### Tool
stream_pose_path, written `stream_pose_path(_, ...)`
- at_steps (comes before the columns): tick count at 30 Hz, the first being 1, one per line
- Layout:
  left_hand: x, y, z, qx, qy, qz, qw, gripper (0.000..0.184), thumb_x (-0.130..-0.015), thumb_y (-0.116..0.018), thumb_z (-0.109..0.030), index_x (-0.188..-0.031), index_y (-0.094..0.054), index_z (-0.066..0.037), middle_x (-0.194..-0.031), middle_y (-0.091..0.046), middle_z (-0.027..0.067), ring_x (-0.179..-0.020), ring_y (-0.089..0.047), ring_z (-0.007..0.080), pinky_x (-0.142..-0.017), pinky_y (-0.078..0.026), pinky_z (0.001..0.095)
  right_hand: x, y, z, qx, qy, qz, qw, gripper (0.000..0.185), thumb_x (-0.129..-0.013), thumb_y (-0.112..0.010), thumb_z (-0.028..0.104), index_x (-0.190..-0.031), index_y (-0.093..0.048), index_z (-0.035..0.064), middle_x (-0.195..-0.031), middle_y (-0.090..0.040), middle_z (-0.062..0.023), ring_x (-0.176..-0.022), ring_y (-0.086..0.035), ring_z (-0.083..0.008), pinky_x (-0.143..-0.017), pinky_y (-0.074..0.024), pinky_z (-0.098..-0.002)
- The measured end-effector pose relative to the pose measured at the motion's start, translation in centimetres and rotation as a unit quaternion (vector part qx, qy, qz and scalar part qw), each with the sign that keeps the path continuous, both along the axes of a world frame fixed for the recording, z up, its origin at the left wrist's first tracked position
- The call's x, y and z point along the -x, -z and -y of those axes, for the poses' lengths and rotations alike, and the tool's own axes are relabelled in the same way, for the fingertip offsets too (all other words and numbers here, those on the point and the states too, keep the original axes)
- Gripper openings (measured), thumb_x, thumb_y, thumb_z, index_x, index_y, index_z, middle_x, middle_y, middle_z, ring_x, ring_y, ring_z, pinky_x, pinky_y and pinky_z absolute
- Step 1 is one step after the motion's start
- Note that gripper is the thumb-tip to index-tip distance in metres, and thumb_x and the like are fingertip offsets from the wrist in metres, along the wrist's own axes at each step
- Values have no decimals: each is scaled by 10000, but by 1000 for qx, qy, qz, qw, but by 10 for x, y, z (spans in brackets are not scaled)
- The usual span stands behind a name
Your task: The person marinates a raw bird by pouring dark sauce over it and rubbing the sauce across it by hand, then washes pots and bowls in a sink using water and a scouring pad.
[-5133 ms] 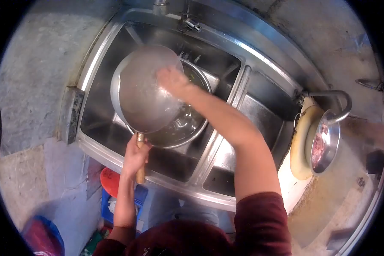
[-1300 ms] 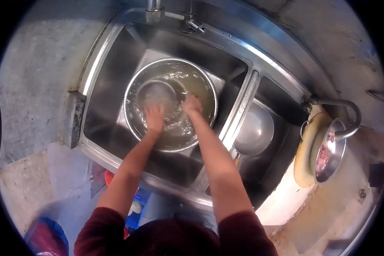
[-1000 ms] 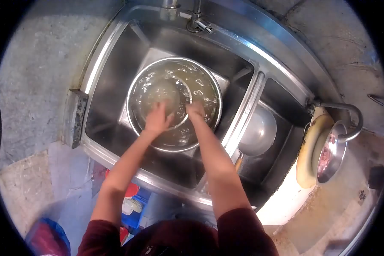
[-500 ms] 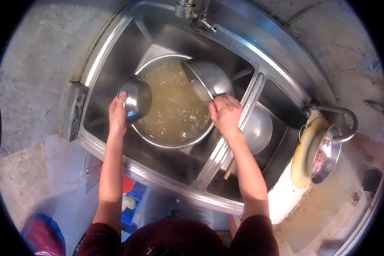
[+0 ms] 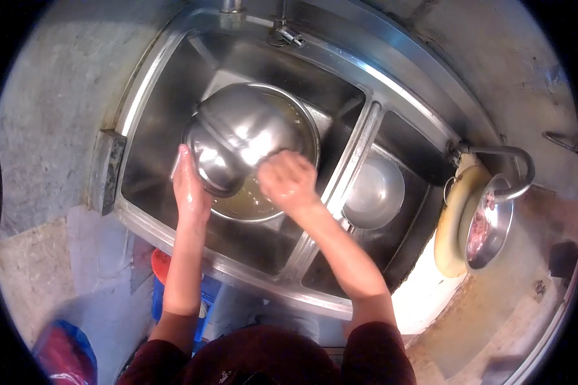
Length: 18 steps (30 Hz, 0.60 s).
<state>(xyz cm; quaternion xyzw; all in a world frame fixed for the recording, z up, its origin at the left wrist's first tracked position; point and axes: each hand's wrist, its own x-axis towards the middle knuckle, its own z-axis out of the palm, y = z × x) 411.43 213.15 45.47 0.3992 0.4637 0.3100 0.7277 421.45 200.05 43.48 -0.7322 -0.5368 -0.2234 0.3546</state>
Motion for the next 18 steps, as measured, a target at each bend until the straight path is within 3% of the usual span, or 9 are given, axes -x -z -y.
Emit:
stream_pose_path(3,8,-9,-5,30,43,29,998,422,-893,-503,-357,-1014,-534,46,-961,-589,87,-858,-544,135,-774,-426,262,26,9,-22,-18,-49,3,999,138,-575,-580,92,-594,-443,94,-613,-480,-42,-557,-499,-184,-493,-399,-297)
stream_pose_path(5,19,-2,-13,2,30,-10,1000,278,-840,-553,-219,-952,-555,35,-894,-590,75,-789,-549,130,-713,-440,267,48,3,-33,-11,-59,-5,998,122,-558,-555,95,-607,-443,100,-636,-472,-32,-588,-484,-171,-522,-393,-289)
stream_pose_path(7,37,-4,-33,13,-1,-51,999,234,-806,-556,-171,-920,-558,34,-861,-584,74,-774,-551,141,-709,-441,272,55,-1,-39,26,-139,-50,989,177,-716,-611,190,-643,-479,97,-661,-471,-20,-632,-490,-168,-546,-398,-279)
stream_pose_path(9,58,-3,-48,-3,-37,-72,997,227,-796,-558,-161,-917,-552,31,-863,-579,83,-789,-555,156,-711,-441,276,52,3,-39,50,-111,-89,988,240,-786,-591,288,-732,-531,62,-708,-529,-52,-702,-551,-216,-582,-444,-318)
stream_pose_path(11,78,-11,-55,-16,-50,-41,998,251,-799,-567,-175,-946,-532,25,-915,-563,94,-818,-549,167,-731,-442,292,14,20,-45,245,-16,-358,901,295,-799,-566,301,-927,-566,35,-852,-603,-117,-843,-587,-278,-672,-483,-382)
stream_pose_path(13,107,-9,-63,-79,-59,-66,993,230,-806,-562,-168,-941,-525,15,-894,-555,78,-803,-548,170,-735,-446,299,-36,64,-53,395,102,-429,806,429,-796,-562,315,-1124,-511,42,-1023,-590,-173,-964,-563,-310,-796,-462,-421)
stream_pose_path(16,132,-30,-65,-86,-62,-48,993,208,-817,-530,-130,-965,-525,17,-906,-552,79,-825,-547,176,-753,-445,301,-68,162,-35,480,147,-421,756,591,-770,-577,352,-1265,-403,78,-1231,-471,-174,-1127,-469,-307,-934,-393,-391)
stream_pose_path(17,133,-39,-65,-90,-69,-40,993,264,-798,-564,-174,-971,-501,16,-916,-559,111,-823,-572,216,-730,-478,332,-66,190,-32,497,177,-401,749,639,-761,-586,368,-1293,-370,89,-1283,-426,-169,-1176,-428,-308,-965,-369,-384)
stream_pose_path(18,141,-42,-68,-93,-91,-59,990,286,-786,-573,-192,-973,-500,12,-917,-561,115,-822,-574,220,-729,-482,331,-61,200,-34,488,198,-435,731,608,-760,-584,368,-1270,-403,93,-1317,-387,-147,-1193,-406,-306,-973,-359,-389)
